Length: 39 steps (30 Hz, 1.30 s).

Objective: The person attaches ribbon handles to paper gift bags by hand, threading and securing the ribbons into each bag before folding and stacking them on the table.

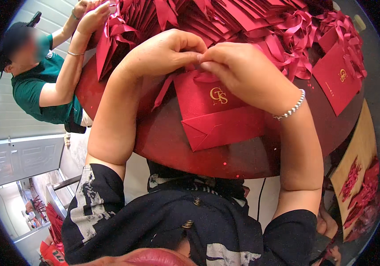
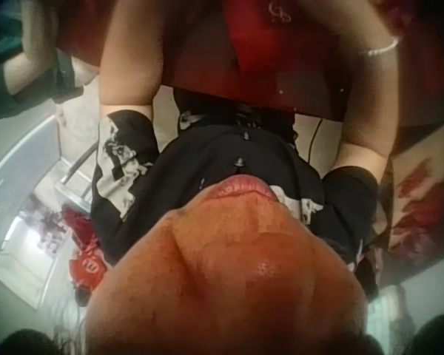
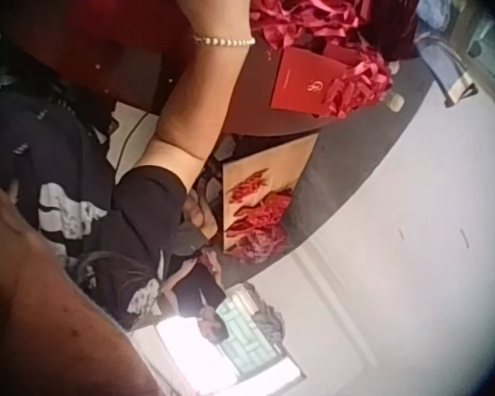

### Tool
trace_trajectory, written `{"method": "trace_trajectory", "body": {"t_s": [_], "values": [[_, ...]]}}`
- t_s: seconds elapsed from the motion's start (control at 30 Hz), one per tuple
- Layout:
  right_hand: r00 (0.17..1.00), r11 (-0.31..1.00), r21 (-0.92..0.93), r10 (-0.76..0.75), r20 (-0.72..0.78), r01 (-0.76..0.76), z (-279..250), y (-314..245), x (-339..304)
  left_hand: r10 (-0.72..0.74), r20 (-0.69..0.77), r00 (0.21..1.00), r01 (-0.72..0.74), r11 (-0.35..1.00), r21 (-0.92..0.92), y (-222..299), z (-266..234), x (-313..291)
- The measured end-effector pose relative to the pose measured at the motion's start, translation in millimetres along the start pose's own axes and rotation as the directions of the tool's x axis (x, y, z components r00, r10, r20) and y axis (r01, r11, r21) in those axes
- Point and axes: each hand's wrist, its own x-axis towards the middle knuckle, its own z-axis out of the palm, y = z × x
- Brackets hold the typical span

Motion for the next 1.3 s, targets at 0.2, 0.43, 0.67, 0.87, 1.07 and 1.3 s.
{"method": "trace_trajectory", "body": {"t_s": [0.2, 0.43, 0.67, 0.87, 1.07, 1.3], "values": [[0.990, 0.996, -0.073, 0.060, 0.125, -0.052, 9.9, -5.4, 1.9, -0.073, -0.051, 0.996, 0.071, 0.997, -0.034, -3.3, 2.6, 5.7], [0.999, 1.000, -0.015, 0.004, -0.044, -0.005, 20.2, -12.7, 3.6, -0.157, -0.115, 0.981, 0.148, 0.985, -0.087, 4.5, 9.5, 7.9], [1.000, 0.995, -0.101, -0.016, -0.003, 0.016, 22.9, -16.5, 6.5, -0.123, -0.155, 0.980, 0.113, 0.991, -0.077, -5.2, 15.3, 10.7], [0.998, 0.991, -0.122, -0.057, 0.018, 0.059, 23.6, -15.8, 5.3, -0.077, -0.209, 0.975, 0.109, 0.983, 0.147, -4.0, 16.6, 11.0], [0.998, 0.993, -0.102, -0.060, 0.020, 0.062, 26.2, -14.8, 5.7, -0.125, -0.244, 0.962, 0.207, 0.916, 0.344, -7.2, 17.2, 11.1], [0.998, 0.996, -0.069, -0.047, 0.036, 0.049, 26.7, -14.5, 5.5, -0.144, -0.273, 0.951, 0.262, 0.845, 0.466, 2.1, 16.3, 8.1]]}}
